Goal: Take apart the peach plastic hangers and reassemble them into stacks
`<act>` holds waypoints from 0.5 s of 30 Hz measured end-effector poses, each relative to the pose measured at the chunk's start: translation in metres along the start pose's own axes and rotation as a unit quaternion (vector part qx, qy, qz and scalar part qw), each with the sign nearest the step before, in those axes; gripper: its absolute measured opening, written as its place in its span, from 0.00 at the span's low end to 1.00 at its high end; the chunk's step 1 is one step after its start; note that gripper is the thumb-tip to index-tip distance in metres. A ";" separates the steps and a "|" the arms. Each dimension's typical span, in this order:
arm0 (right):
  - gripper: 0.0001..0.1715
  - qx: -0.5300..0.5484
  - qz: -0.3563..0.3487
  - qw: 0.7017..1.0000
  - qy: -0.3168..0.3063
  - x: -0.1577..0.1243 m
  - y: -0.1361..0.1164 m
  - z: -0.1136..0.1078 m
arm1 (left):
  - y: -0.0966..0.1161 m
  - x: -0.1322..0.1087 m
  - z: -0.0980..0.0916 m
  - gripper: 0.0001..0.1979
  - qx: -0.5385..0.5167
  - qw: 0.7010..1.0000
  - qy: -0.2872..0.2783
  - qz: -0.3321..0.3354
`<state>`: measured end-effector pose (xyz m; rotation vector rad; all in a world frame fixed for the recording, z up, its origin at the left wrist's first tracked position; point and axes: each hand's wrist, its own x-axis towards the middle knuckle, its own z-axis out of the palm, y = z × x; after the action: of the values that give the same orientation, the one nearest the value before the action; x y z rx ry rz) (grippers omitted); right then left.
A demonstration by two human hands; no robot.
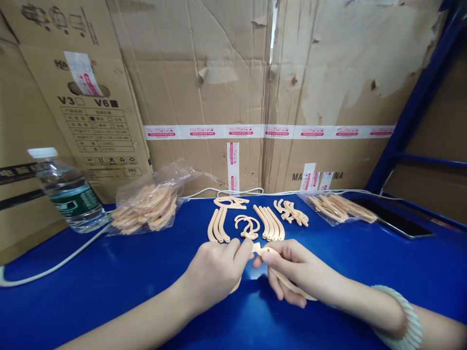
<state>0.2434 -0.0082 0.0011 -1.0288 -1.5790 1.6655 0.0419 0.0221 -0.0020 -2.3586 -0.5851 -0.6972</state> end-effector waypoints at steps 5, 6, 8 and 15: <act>0.30 -0.058 -0.014 0.998 0.024 -0.005 -0.003 0.005 | 0.002 0.004 -0.007 0.11 0.011 1.000 -0.017 0.014; 0.30 -0.073 -0.021 0.997 0.029 -0.006 -0.002 0.005 | 0.002 0.004 -0.008 0.12 0.013 1.000 -0.011 0.016; 0.28 -0.120 -0.050 0.990 0.045 -0.008 -0.001 0.005 | 0.002 0.005 -0.009 0.13 0.006 1.000 -0.009 0.014; 0.24 -0.137 -0.099 0.985 0.035 -0.010 -0.004 0.000 | 0.004 0.003 -0.004 0.15 -0.134 0.984 -0.042 -0.113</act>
<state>0.2483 -0.0161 0.0059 -1.0130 -1.8332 1.2915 0.0453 0.0173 0.0009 -2.6053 -0.8521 -0.8244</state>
